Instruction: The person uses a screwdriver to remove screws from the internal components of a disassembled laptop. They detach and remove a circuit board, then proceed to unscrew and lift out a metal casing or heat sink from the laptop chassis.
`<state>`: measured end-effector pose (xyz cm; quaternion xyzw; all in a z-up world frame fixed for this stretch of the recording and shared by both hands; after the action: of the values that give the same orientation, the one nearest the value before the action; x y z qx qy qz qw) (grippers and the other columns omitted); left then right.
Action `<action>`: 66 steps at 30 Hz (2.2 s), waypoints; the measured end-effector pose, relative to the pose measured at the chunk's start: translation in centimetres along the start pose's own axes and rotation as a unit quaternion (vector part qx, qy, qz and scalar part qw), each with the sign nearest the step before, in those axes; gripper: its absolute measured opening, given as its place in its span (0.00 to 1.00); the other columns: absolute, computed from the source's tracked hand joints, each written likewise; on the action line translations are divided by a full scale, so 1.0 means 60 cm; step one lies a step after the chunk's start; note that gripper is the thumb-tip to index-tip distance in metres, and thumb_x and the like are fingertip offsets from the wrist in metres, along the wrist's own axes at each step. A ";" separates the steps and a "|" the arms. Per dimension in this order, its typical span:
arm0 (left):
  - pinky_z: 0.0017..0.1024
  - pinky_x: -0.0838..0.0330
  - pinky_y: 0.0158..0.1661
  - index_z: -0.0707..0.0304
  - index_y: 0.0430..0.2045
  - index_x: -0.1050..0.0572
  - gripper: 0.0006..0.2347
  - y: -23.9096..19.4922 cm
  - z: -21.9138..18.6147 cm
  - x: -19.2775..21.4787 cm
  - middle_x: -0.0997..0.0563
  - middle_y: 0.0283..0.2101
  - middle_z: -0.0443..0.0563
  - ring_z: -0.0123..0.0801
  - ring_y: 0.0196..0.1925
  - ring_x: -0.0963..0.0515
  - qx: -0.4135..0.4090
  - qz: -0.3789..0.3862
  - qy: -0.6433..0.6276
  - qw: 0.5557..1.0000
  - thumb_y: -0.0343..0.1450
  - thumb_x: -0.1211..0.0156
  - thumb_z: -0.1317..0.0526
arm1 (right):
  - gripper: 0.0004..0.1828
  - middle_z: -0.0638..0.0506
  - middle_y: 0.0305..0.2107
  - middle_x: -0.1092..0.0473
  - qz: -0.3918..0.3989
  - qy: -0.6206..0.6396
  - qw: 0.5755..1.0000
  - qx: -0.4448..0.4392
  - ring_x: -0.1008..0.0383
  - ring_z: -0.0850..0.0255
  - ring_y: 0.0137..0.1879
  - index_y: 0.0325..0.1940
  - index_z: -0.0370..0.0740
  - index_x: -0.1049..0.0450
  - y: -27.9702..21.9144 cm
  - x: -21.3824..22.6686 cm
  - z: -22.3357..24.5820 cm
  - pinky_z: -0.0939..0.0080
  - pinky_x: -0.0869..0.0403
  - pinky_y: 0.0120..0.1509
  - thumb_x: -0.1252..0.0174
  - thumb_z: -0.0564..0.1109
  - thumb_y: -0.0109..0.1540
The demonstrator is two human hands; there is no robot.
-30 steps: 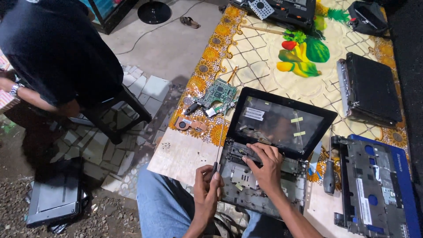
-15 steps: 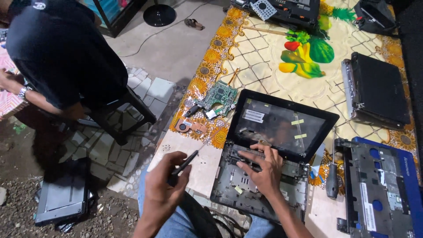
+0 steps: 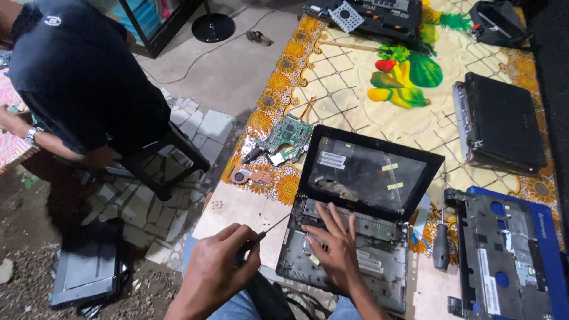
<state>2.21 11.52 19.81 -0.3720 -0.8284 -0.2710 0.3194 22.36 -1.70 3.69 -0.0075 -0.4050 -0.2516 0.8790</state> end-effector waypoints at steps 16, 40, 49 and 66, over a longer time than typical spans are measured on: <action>0.41 0.29 0.21 0.50 0.37 0.19 0.04 -0.023 0.027 -0.019 0.11 0.38 0.43 0.40 0.19 0.17 0.061 0.022 0.034 0.997 0.74 0.34 0.55 | 0.33 0.49 0.86 0.51 0.121 0.155 0.967 -0.161 0.58 0.53 0.91 0.72 0.57 0.19 -0.027 -0.051 0.093 0.36 0.50 0.86 0.54 0.66 0.69; 0.32 0.20 0.21 0.51 0.34 0.18 0.04 -0.016 0.051 -0.018 0.08 0.33 0.40 0.29 0.22 0.09 0.128 -0.031 0.029 0.991 0.71 0.31 0.56 | 0.33 0.54 0.85 0.47 0.021 0.206 0.963 -0.172 0.44 0.53 0.88 0.78 0.46 0.30 -0.028 -0.047 0.106 0.38 0.40 0.84 0.48 0.53 0.68; 0.25 0.32 0.25 0.56 0.29 0.17 0.04 -0.087 0.098 -0.014 0.17 0.21 0.40 0.22 0.20 0.26 0.113 -0.064 -0.101 0.986 0.70 0.30 0.58 | 0.34 0.47 0.83 0.44 -0.024 0.211 0.973 -0.087 0.45 0.51 0.88 0.84 0.46 0.40 -0.009 -0.053 0.105 0.44 0.40 0.86 0.53 0.59 0.75; 0.21 0.34 0.26 0.62 0.28 0.16 0.08 -0.034 -0.039 0.143 0.15 0.26 0.48 0.24 0.22 0.25 0.016 -0.232 -0.202 0.951 0.66 0.24 0.58 | 0.38 0.57 0.85 0.49 0.022 0.000 0.999 -0.048 0.54 0.53 0.91 0.86 0.53 0.42 -0.025 -0.105 0.095 0.34 0.38 0.80 0.46 0.60 0.72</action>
<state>-3.11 12.54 27.17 -0.2112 -0.9433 -0.2434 0.0792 14.20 0.99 2.72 -0.0584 -0.3918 -0.2515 0.8831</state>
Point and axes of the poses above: each hand's wrist, its own y-axis towards the middle knuckle, its own x-axis out of the back of the hand, z = x × y, the point moved 10 cm from there along y, towards the middle knuckle
